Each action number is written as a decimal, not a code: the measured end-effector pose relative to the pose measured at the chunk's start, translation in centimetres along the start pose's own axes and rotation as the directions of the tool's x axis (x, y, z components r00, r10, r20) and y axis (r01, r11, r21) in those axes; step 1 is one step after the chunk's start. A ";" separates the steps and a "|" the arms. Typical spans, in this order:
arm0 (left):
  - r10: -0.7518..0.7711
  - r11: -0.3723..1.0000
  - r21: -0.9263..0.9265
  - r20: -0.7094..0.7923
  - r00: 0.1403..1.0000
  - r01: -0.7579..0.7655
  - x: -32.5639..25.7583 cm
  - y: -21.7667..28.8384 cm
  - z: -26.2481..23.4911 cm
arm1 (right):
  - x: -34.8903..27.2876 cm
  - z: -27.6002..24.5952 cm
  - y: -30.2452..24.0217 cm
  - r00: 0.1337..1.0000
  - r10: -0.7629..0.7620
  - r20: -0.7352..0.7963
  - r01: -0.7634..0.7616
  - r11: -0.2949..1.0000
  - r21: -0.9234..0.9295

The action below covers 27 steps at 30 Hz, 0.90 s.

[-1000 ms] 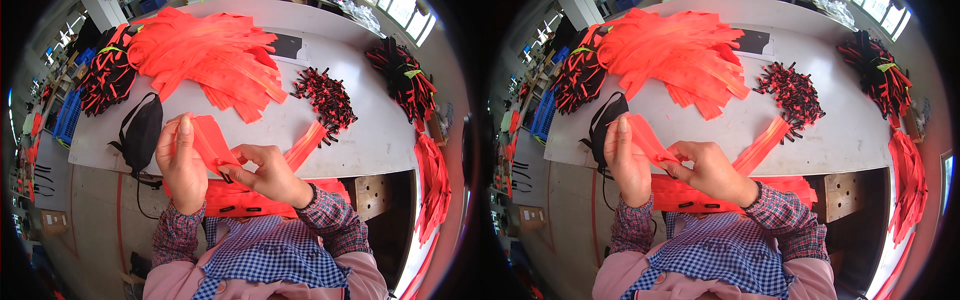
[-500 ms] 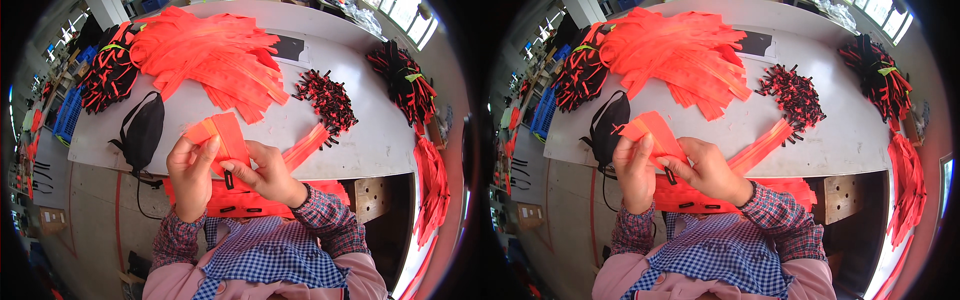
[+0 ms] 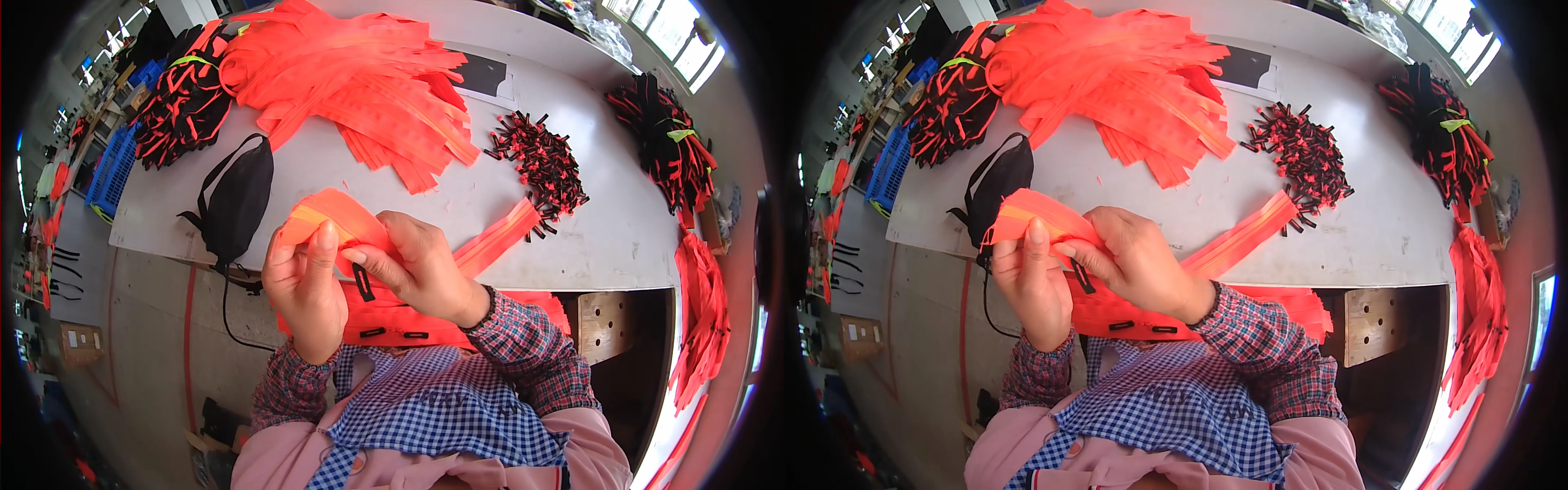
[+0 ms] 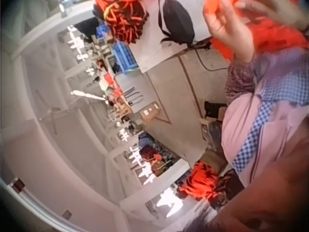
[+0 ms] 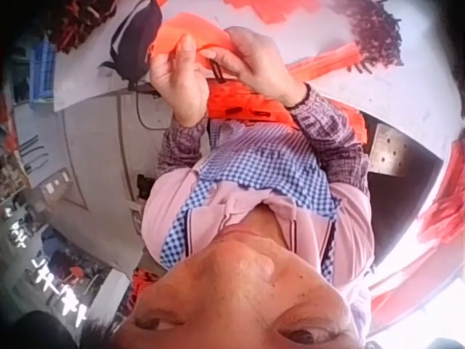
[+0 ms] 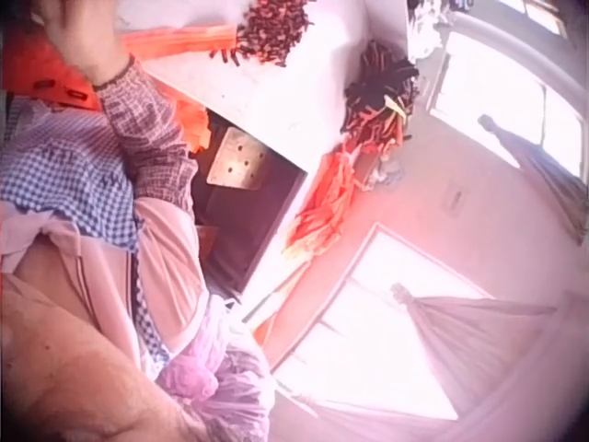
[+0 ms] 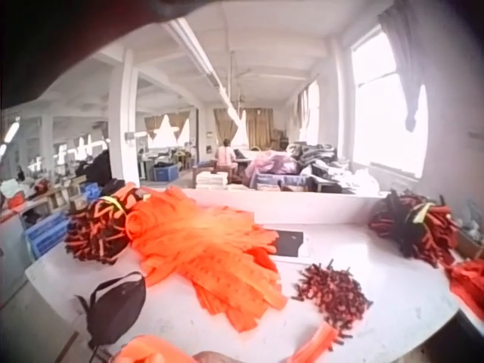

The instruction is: Assembling red straps with plastic buckles by threading them through and fitting components.

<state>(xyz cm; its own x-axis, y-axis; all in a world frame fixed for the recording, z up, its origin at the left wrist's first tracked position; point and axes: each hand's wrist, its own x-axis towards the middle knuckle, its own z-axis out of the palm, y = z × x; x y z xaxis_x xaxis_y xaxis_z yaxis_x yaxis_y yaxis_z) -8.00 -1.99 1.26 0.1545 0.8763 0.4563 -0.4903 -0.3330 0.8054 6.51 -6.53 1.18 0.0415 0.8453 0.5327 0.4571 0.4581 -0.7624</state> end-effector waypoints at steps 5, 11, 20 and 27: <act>-0.053 0.998 -0.036 -0.104 0.993 0.050 0.7 0.5 -1.0 | 2.1 0.4 -0.6 0.964 -0.256 0.073 0.255 0.967 0.029; -0.044 0.993 -0.118 -0.209 0.977 0.019 1.5 2.0 -2.5 | 3.9 0.2 -1.5 0.961 -0.129 0.244 0.116 0.991 0.068; 0.329 0.921 0.348 -0.449 0.831 -0.176 5.9 4.5 -10.5 | 3.9 -1.8 0.2 0.843 0.019 0.538 0.022 0.997 -0.069; 0.105 0.261 0.735 0.622 0.776 -0.626 4.0 4.1 -4.9 | 5.5 -3.7 -1.0 0.762 -0.147 0.630 0.309 0.939 -0.154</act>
<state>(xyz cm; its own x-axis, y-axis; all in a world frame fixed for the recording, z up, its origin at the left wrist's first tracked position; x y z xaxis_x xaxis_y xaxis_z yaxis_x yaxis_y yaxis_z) -13.59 1.83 4.49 0.6022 0.4279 0.6739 0.4062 -0.8910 0.2028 9.58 -3.37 6.19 -0.5955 0.7503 0.2872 0.5786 0.6485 -0.4946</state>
